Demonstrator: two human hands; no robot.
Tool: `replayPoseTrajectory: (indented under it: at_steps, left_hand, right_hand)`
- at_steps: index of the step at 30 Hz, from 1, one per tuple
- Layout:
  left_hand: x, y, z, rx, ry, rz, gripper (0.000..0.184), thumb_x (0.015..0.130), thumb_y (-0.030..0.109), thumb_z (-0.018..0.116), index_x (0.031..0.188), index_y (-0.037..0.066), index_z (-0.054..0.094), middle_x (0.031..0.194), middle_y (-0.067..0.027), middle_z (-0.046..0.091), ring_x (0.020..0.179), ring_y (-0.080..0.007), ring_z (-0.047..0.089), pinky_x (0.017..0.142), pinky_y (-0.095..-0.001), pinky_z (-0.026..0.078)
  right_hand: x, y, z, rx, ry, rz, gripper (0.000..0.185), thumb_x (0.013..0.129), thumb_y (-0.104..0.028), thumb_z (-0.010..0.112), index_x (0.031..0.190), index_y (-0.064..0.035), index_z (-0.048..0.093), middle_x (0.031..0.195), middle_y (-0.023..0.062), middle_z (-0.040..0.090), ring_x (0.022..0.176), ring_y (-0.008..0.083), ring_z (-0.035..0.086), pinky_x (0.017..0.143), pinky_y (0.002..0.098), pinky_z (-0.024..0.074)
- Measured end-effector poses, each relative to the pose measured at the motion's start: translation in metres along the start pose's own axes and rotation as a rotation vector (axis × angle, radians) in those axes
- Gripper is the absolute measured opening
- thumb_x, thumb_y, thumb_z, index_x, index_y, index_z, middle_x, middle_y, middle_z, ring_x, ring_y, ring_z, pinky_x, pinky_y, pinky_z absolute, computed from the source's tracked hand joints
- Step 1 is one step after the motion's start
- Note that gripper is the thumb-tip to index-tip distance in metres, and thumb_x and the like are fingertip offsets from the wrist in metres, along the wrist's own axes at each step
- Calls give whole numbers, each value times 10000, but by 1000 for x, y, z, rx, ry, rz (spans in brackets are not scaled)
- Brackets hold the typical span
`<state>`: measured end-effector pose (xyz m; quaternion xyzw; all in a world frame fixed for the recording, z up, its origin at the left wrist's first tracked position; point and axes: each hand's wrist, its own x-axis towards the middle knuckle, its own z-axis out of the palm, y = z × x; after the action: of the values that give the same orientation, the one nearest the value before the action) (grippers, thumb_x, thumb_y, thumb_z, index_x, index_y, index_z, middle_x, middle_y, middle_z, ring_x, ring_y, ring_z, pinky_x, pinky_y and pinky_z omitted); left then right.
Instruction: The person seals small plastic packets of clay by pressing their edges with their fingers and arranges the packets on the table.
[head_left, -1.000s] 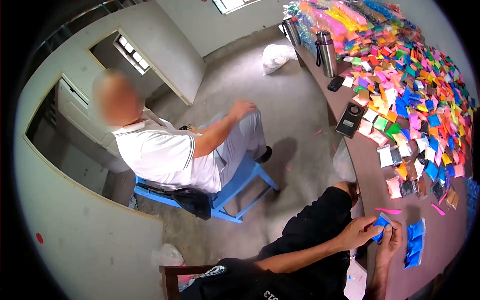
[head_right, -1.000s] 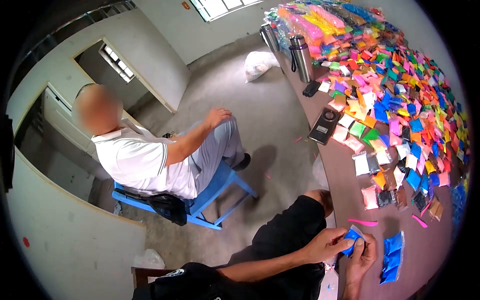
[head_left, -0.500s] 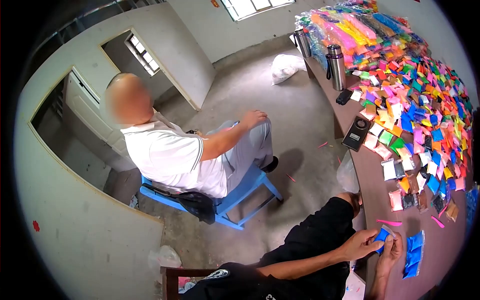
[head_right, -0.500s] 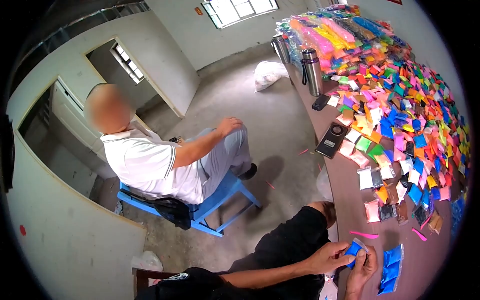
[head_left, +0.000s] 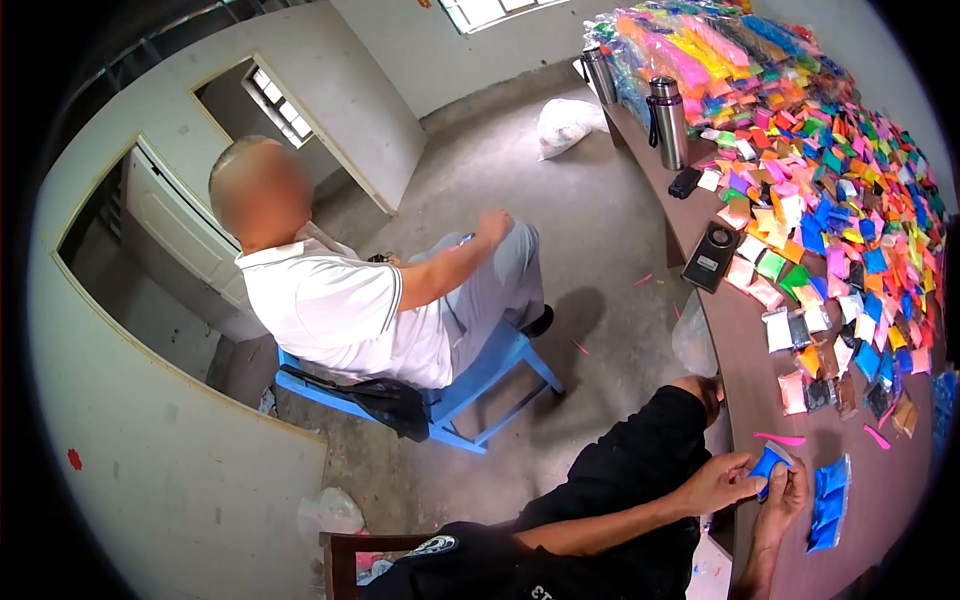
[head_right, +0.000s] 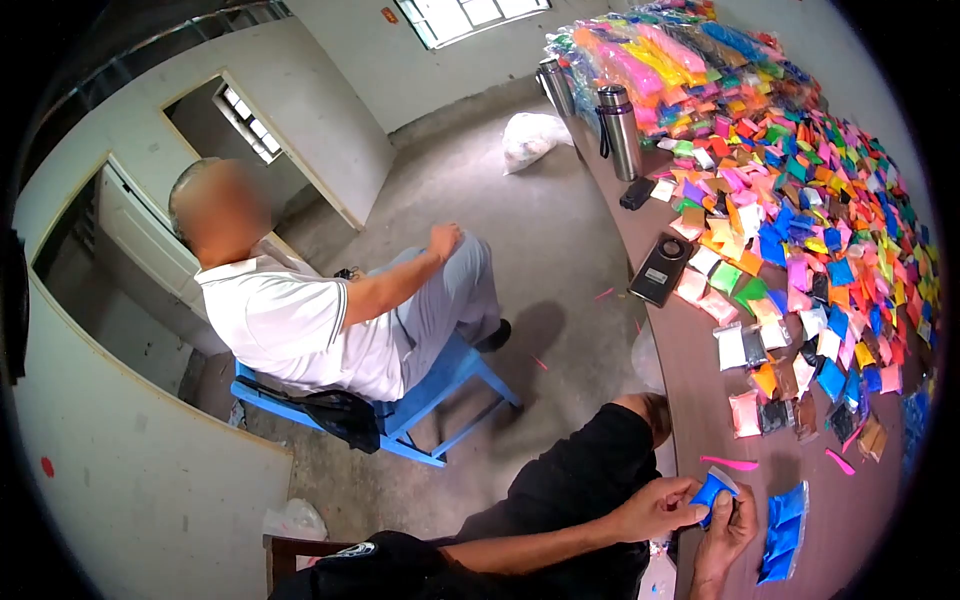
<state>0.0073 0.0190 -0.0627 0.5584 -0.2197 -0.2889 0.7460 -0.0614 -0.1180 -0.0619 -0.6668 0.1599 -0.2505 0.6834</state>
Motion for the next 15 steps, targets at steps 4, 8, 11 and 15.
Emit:
replayPoseTrajectory:
  at_steps: [4,8,11,15]
  left_hand:
    - [2,-2,-7,69,-5,-41,231,973,184,681,872,45,527,691,45,449,630,-38,429,540,-245,344]
    - [2,-3,-12,112,10,-55,172,972,152,688,1012,4,608,713,42,478,641,-35,438,550,-230,349]
    - [1,6,-15,-144,-79,-161,242,972,142,693,1144,-9,615,762,29,542,681,-42,502,582,-227,404]
    - [-4,-1,-20,-248,-99,-100,307,976,135,691,1234,-8,606,962,1,645,831,-61,579,726,-233,484]
  right_hand:
    - [-1,-10,-1,-16,-61,21,218,1010,-186,629,1116,5,633,993,17,627,908,105,573,817,260,467]
    - [1,-15,2,35,-106,1,233,1001,-157,622,1159,14,630,1047,42,651,967,121,595,861,271,485]
    - [1,-11,-1,87,-96,58,232,975,-94,631,1172,28,637,1088,58,663,987,135,614,884,279,500]
    - [0,1,-6,166,-144,107,255,920,35,657,1175,33,654,1077,50,675,973,137,639,896,290,518]
